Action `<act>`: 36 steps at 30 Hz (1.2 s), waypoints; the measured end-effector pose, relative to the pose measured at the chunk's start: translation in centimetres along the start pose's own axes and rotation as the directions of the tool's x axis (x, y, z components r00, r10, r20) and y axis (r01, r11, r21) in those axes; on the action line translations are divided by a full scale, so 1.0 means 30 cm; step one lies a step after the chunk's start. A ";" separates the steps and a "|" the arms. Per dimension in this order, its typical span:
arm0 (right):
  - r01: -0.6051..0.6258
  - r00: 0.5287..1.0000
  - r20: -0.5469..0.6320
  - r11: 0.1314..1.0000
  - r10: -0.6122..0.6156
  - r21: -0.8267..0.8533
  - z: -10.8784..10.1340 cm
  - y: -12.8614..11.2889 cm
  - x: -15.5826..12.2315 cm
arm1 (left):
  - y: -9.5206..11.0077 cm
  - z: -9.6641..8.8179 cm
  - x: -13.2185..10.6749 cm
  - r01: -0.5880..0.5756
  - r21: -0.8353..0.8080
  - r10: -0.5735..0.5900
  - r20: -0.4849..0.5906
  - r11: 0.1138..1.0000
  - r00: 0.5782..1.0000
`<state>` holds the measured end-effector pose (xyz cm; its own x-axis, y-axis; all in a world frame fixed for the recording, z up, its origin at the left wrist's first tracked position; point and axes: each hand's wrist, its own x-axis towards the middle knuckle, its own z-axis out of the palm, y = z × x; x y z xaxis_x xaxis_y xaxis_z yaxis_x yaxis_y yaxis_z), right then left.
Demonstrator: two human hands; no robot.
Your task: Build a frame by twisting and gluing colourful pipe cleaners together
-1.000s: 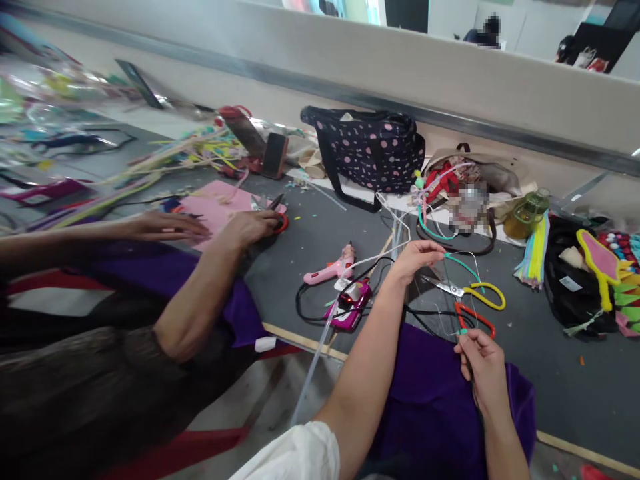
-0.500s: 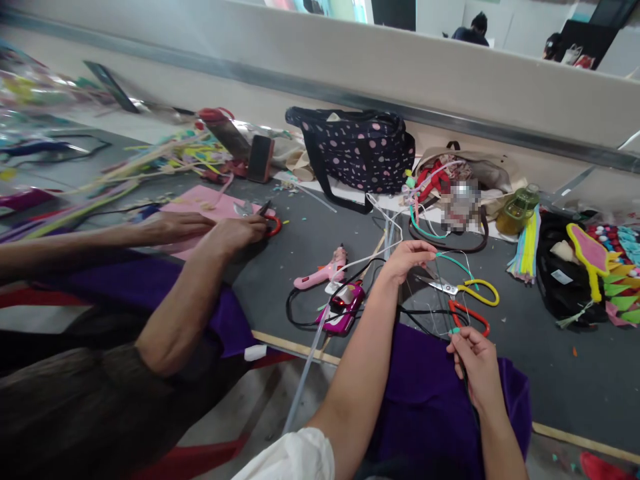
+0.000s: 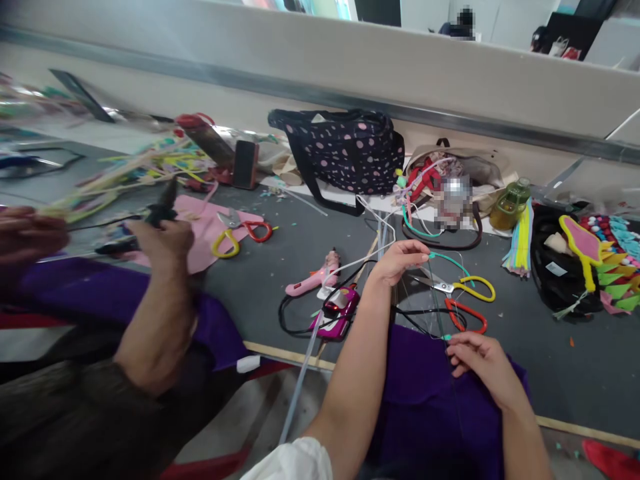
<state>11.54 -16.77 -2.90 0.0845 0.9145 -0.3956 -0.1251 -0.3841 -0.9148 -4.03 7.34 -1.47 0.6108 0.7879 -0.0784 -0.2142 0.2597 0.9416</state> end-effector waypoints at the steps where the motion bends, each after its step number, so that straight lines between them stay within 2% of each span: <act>1: 0.027 0.998 -0.056 0.999 -0.029 -0.029 -0.034 -0.003 -0.002 | -0.001 0.001 0.001 0.000 -0.004 0.000 0.008 1.000 1.000; 3: 0.108 0.963 -0.230 0.982 -0.142 -0.154 -0.099 -0.008 0.011 | -0.004 0.005 0.004 0.000 0.008 0.000 0.021 1.000 1.000; 5: 0.137 0.913 -0.306 0.910 -0.269 -0.392 -0.148 -0.010 0.048 | -0.008 0.008 0.007 0.005 0.021 -0.006 0.025 1.000 1.000; 6: 0.151 0.890 -0.291 0.830 -0.350 -0.536 -0.164 -0.011 0.073 | -0.010 0.009 0.008 0.009 0.025 -0.010 0.023 1.000 1.000; 8: 0.194 0.846 -0.171 0.590 -0.505 -0.784 -0.177 -0.010 0.129 | -0.011 0.009 0.009 0.016 0.025 -0.017 0.014 1.000 1.000; 10: 0.201 0.829 -0.047 0.375 -0.557 -0.905 -0.177 -0.007 0.181 | -0.011 0.009 0.008 0.020 0.024 -0.020 0.007 1.000 1.000; 12: 0.202 0.838 0.039 0.244 -0.544 -0.948 -0.174 -0.007 0.217 | -0.010 0.009 0.007 0.020 0.022 -0.020 0.005 1.000 1.000; 14: 0.194 0.852 0.074 0.181 -0.518 -0.964 -0.177 -0.011 0.236 | -0.009 0.009 0.006 0.023 0.023 -0.023 0.003 0.999 1.000; 21: 0.216 0.884 0.133 0.138 -0.449 -0.967 -0.188 -0.029 0.232 | -0.002 0.015 0.001 0.027 0.024 -0.027 -0.001 0.999 1.000; 24: 0.194 0.874 0.120 0.113 -0.470 -0.974 -0.181 -0.014 0.219 | 0.000 0.015 0.000 0.022 0.013 -0.022 0.006 1.000 1.000; 28: 0.163 0.818 0.068 0.118 -0.570 -0.980 -0.180 0.007 0.182 | 0.000 0.015 0.000 0.023 -0.005 -0.023 0.014 1.000 1.000; 32: 0.125 0.729 -0.009 0.146 -0.684 -0.981 -0.192 0.008 0.127 | 0.000 0.015 0.001 0.027 -0.010 -0.026 0.017 1.000 1.000; 36: -0.031 0.644 -0.136 0.152 -0.753 -0.988 -0.240 0.004 0.095 | -0.001 0.020 0.002 0.037 0.006 -0.037 0.002 0.999 0.999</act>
<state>18.88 -15.11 -4.74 0.2835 0.8608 0.4227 0.9548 -0.2122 -0.2082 -3.52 7.06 -1.30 0.6199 0.7766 -0.1122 -0.1869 0.2850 0.9401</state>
